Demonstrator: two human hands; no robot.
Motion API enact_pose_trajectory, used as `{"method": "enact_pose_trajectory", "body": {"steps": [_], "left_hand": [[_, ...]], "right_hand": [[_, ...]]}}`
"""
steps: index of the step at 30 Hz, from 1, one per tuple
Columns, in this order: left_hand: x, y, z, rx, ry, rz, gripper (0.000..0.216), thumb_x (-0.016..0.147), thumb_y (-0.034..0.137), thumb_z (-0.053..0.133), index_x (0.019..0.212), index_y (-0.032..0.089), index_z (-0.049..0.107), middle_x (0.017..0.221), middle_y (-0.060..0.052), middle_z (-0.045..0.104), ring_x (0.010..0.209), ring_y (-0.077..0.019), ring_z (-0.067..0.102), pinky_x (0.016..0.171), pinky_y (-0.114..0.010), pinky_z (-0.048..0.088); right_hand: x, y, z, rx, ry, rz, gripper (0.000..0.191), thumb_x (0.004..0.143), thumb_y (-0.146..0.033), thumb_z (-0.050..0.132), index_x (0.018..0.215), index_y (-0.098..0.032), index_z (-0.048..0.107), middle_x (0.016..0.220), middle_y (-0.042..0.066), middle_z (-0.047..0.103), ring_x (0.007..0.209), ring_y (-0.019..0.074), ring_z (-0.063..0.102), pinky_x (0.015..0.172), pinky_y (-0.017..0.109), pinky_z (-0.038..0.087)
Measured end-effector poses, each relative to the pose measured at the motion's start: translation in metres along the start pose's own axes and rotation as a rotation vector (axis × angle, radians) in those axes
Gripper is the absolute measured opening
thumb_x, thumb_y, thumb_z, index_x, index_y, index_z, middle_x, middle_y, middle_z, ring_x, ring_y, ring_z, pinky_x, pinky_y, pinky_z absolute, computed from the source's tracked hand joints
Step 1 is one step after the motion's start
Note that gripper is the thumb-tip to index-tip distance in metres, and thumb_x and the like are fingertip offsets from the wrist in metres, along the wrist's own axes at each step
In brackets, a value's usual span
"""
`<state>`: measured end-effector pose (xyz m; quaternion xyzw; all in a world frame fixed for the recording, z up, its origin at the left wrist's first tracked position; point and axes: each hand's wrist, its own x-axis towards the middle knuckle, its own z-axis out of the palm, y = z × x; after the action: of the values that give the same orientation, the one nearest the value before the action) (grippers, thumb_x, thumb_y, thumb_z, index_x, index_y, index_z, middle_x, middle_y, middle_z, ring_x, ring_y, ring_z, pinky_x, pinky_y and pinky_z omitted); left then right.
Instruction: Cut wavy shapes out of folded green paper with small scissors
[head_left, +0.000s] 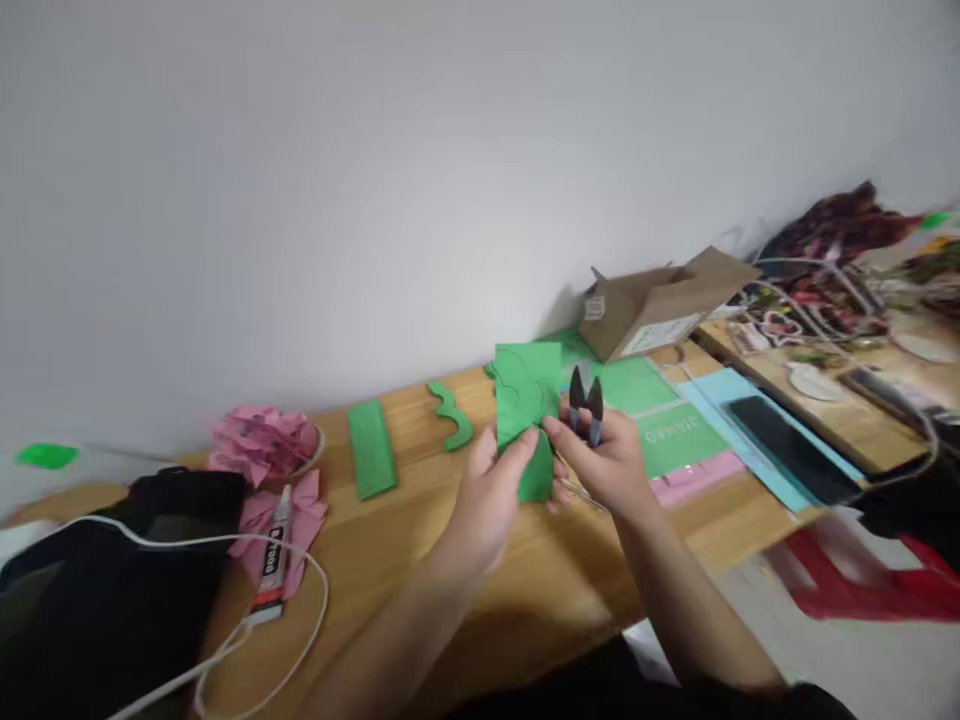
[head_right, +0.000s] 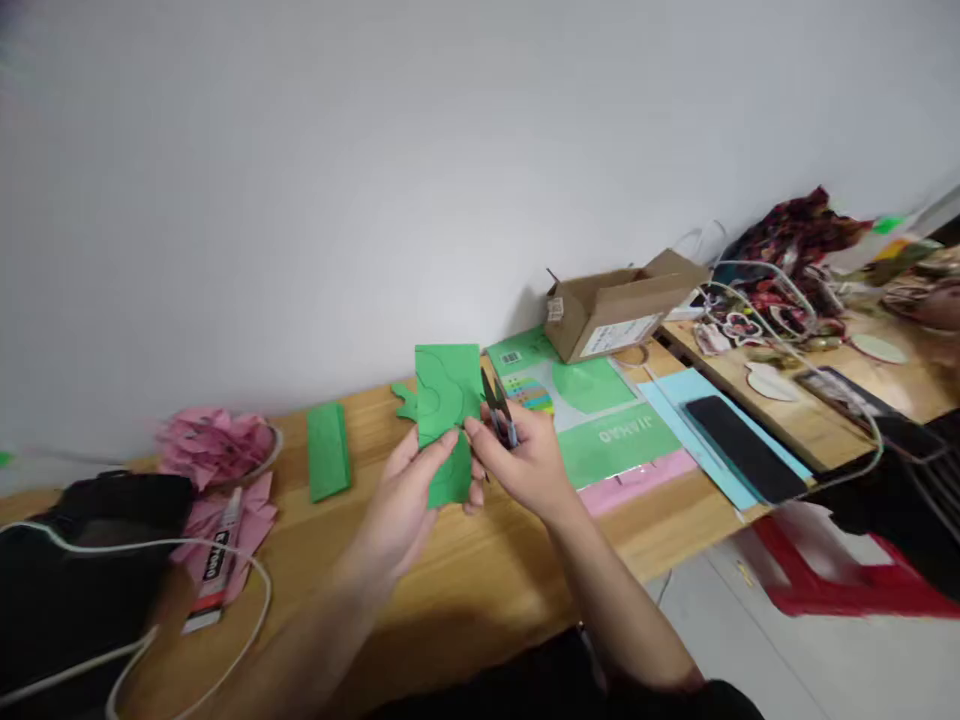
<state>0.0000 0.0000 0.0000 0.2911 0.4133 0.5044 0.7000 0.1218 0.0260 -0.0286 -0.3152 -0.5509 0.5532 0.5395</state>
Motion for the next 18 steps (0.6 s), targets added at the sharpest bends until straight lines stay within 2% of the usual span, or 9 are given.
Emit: {"method": "enact_pose_trajectory", "body": {"steps": [8,18], "left_hand": [[0.0021,-0.0021,-0.0016,-0.005,-0.025,0.011,0.029,0.081,0.03,0.06,0.103,0.014,0.051,0.065,-0.002,0.067,0.046,-0.0152,0.062,0.041,-0.022,0.041],[-0.0009,-0.0008,-0.0056,-0.017,-0.048,-0.007,0.023,0.083,0.029,0.059,0.098,0.014,0.052,0.061,-0.001,0.066,0.047,-0.0147,0.063,0.044,-0.022,0.045]], "right_hand": [[0.0027,0.0002,-0.0017,0.015,-0.018,0.048,0.027,0.088,-0.036,0.063,0.071,-0.022,0.047,0.045,-0.009,0.052,0.028,0.0119,0.055,0.027,0.022,0.049],[0.0043,0.0007,0.0021,-0.011,0.041,0.077,0.028,0.086,-0.039,0.065,0.072,-0.022,0.048,0.041,-0.01,0.051,0.025,0.0118,0.052,0.026,0.021,0.045]]}}
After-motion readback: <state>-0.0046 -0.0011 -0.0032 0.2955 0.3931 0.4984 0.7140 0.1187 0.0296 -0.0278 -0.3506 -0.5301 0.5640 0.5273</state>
